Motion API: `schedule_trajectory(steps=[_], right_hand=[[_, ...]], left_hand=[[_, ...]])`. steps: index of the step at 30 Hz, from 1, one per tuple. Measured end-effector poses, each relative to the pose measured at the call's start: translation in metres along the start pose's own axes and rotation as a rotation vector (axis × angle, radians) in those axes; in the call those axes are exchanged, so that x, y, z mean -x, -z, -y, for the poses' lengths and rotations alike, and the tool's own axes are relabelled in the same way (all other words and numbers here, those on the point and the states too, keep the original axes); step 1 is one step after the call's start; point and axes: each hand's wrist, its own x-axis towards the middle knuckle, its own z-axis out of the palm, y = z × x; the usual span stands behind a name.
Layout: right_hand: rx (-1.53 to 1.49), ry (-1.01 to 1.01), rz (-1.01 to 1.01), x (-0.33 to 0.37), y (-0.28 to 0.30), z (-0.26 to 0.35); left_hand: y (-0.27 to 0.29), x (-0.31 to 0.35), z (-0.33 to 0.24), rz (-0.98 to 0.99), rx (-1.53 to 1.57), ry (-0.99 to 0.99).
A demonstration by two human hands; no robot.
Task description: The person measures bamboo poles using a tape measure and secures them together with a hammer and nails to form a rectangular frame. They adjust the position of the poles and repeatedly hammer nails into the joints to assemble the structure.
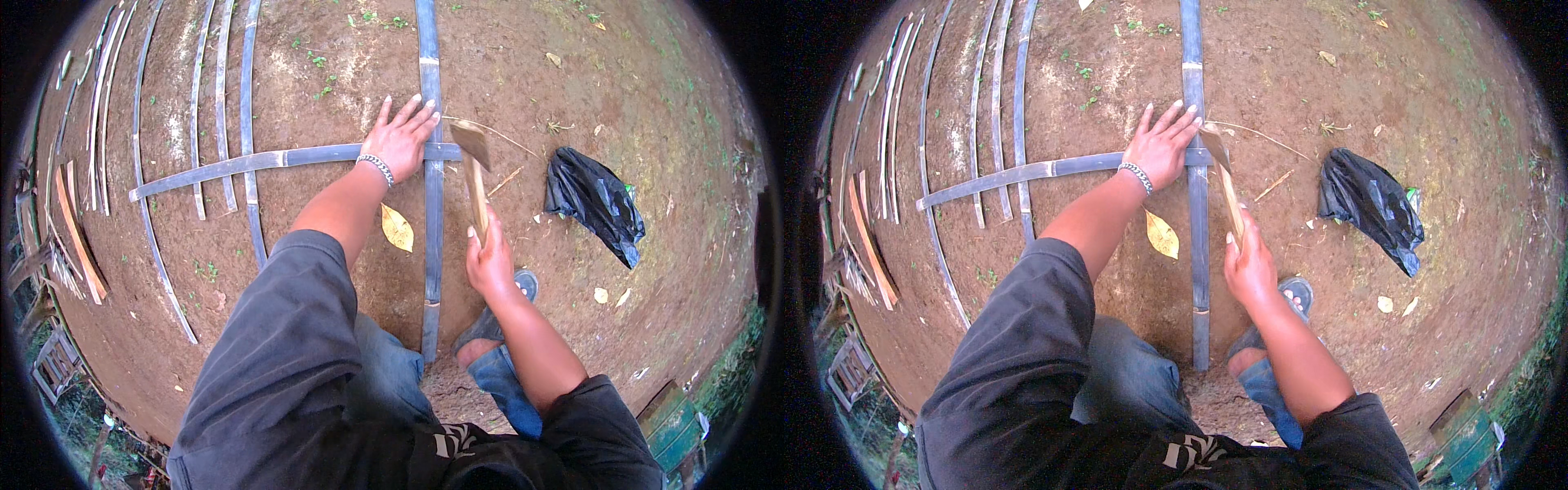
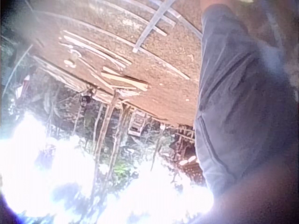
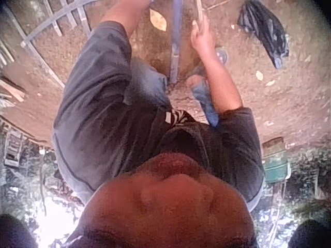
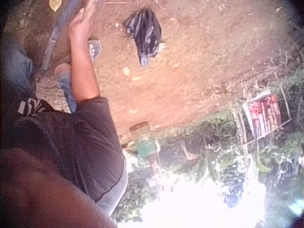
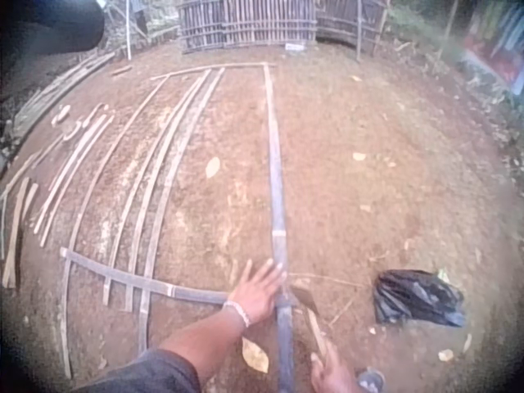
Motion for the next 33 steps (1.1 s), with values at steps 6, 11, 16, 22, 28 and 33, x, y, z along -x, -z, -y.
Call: schedule_trajectory(steps=[6, 11, 16, 22, 28, 33], right_hand=[[0.045, -0.193, 0.168, -0.004, -0.004, -0.008], [0.025, 0.033, -0.012, -0.003, 0.000, -0.011], [0.077, -0.114, 0.133, -0.009, -0.009, -0.015], [0.029, 0.114, -0.082, -0.002, -0.009, -0.026], [0.098, -0.257, 0.229, -0.020, 0.000, -0.008], [0.011, 0.164, -0.194, -0.001, -0.003, -0.012]], left_hand=[[0.003, -0.001, -0.003, 0.022, -0.003, 0.003], [0.002, -0.003, 0.002, -0.002, 0.005, 0.005], [0.003, -0.002, 0.000, 0.054, 0.002, 0.011], [0.002, -0.003, 0.001, 0.053, 0.000, 0.009], [0.003, 0.002, -0.003, 0.056, 0.016, 0.003], [0.003, 0.001, 0.001, 0.040, 0.013, 0.008]])
